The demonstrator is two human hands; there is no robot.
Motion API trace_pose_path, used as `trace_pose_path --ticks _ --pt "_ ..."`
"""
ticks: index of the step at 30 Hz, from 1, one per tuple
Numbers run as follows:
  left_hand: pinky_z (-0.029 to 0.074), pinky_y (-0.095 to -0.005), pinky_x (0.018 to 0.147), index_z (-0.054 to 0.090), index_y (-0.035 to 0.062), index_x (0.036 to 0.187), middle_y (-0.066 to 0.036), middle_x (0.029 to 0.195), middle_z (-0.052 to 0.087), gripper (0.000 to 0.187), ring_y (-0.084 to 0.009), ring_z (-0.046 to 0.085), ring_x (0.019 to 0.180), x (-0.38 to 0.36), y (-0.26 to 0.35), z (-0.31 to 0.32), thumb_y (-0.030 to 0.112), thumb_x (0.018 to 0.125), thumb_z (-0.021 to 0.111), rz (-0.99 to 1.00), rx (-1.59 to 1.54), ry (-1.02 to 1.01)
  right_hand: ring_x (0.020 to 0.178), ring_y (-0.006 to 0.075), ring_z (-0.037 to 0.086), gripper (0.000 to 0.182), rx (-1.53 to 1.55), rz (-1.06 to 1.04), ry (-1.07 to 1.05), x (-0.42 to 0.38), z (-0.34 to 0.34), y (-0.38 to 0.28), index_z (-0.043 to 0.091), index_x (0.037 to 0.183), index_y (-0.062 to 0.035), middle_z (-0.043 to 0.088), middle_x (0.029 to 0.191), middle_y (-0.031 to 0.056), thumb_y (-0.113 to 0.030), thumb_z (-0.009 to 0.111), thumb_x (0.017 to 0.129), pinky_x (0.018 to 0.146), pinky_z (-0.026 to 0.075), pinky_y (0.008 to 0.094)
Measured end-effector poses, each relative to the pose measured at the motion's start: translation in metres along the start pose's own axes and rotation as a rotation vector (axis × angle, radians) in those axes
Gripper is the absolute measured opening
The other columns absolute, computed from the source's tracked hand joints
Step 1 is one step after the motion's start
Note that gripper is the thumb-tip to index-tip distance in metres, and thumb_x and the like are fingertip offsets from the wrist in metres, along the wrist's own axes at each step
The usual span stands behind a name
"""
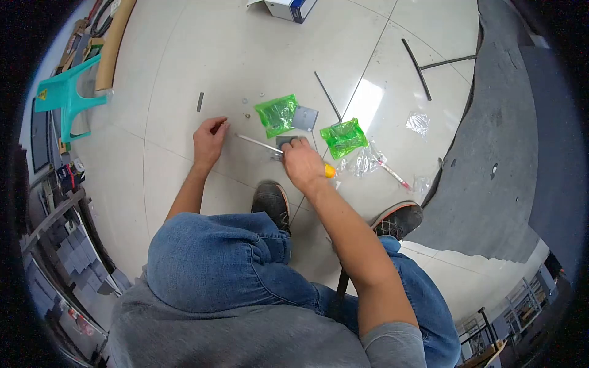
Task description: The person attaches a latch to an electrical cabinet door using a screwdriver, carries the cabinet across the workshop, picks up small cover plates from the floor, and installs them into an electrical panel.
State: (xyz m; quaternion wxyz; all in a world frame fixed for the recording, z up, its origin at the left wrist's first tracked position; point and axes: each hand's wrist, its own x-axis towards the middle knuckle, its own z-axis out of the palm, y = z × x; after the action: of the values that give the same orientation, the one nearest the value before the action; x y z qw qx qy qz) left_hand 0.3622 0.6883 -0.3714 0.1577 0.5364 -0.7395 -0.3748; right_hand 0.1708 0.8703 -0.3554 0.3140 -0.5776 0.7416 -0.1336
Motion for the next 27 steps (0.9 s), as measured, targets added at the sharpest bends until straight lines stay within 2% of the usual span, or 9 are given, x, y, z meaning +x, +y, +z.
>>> trace_pose_path --ticks 6,9,12,16,19,22,24,25,27 --pt "0.053 -0.0315 0.070 0.070 -0.0006 0.096 -0.013 0.085 0.069 0.024 -0.0197 0.066 0.073 0.015 0.027 0.012 0.017 0.080 0.074 0.019 0.001 -0.126 0.077 0.0294 0.067 0.025 0.303 0.231 -0.019 -0.003 -0.024 0.014 0.061 0.101 0.0000 0.068 0.087 0.0156 -0.017 0.066 0.083 0.069 0.054 0.0380" --pt "0.053 -0.0326 0.070 0.070 0.0004 0.096 -0.013 0.085 0.068 0.023 -0.0216 0.066 0.074 0.016 0.034 0.020 0.018 0.080 0.074 0.041 0.024 -0.164 0.065 0.0225 0.067 0.025 0.831 0.576 -0.251 -0.006 -0.060 0.022 0.060 0.103 0.0009 0.068 0.079 0.0127 -0.013 0.065 0.082 0.060 0.053 0.0335" --pt "0.052 -0.0348 0.072 0.071 0.0027 0.096 -0.013 0.086 0.067 0.021 -0.0255 0.065 0.076 0.017 0.029 0.024 0.017 0.081 0.071 0.149 0.122 -0.191 0.060 0.0168 0.066 0.024 0.784 0.553 -0.268 -0.010 -0.089 0.033 0.061 0.104 -0.0007 0.066 0.076 0.0085 -0.008 0.063 0.081 0.054 0.050 0.0297" --pt "0.051 -0.0375 0.075 0.069 0.0053 0.096 -0.014 0.087 0.064 0.019 -0.0300 0.063 0.080 0.016 0.027 0.028 0.017 0.082 0.069 0.281 0.263 -0.193 0.063 0.0253 0.067 0.026 0.503 0.537 -0.112 -0.007 -0.097 0.056 0.065 0.096 0.0015 0.068 0.076 0.0171 -0.021 0.062 0.083 0.063 0.052 0.0363" --pt "0.051 -0.0377 0.073 0.065 0.0022 0.097 -0.011 0.087 0.064 0.018 -0.0262 0.064 0.080 0.016 0.025 0.029 0.015 0.085 0.066 0.347 0.342 -0.162 0.072 0.0356 0.066 0.029 0.404 0.654 0.115 -0.003 -0.078 0.082 0.065 0.090 0.0025 0.067 0.077 0.0224 -0.026 0.062 0.082 0.070 0.052 0.0414" --pt "0.051 -0.0359 0.068 0.062 0.0004 0.096 -0.007 0.087 0.062 0.015 -0.0213 0.062 0.078 0.017 0.033 0.032 0.013 0.088 0.061 -0.340 -0.415 -0.299 0.080 0.0387 0.066 0.030 0.350 0.623 0.182 0.000 -0.077 0.085 0.066 0.092 0.0013 0.068 0.082 0.0223 -0.026 0.064 0.079 0.074 0.052 0.0439" --pt "0.050 -0.0327 0.066 0.062 0.0001 0.096 -0.005 0.087 0.061 0.015 -0.0183 0.059 0.075 0.021 0.035 0.028 0.013 0.089 0.059 -0.549 -0.934 -0.387 0.082 0.0388 0.066 0.032 0.321 0.541 0.214 0.005 -0.071 0.070 0.066 0.094 0.0003 0.068 0.084 0.0222 -0.027 0.065 0.078 0.076 0.052 0.0444" --pt "0.049 -0.0310 0.065 0.061 0.0000 0.096 -0.004 0.088 0.060 0.015 -0.0169 0.058 0.074 0.024 0.035 0.027 0.013 0.089 0.058 -0.651 -1.193 -0.426 0.087 0.0380 0.065 0.039 0.358 0.550 0.147 0.011 -0.072 0.061 0.064 0.106 -0.0023 0.068 0.090 0.0215 -0.025 0.071 0.076 0.080 0.052 0.0440" --pt "0.049 -0.0300 0.064 0.061 0.0001 0.098 -0.006 0.088 0.060 0.017 -0.0167 0.057 0.073 0.030 0.037 0.029 0.015 0.088 0.060 -0.618 -1.279 -0.462 0.083 0.0335 0.066 0.045 0.322 0.436 0.251 0.024 -0.057 0.048 0.062 0.112 -0.0057 0.068 0.087 0.0176 -0.025 0.073 0.074 0.076 0.052 0.0415"
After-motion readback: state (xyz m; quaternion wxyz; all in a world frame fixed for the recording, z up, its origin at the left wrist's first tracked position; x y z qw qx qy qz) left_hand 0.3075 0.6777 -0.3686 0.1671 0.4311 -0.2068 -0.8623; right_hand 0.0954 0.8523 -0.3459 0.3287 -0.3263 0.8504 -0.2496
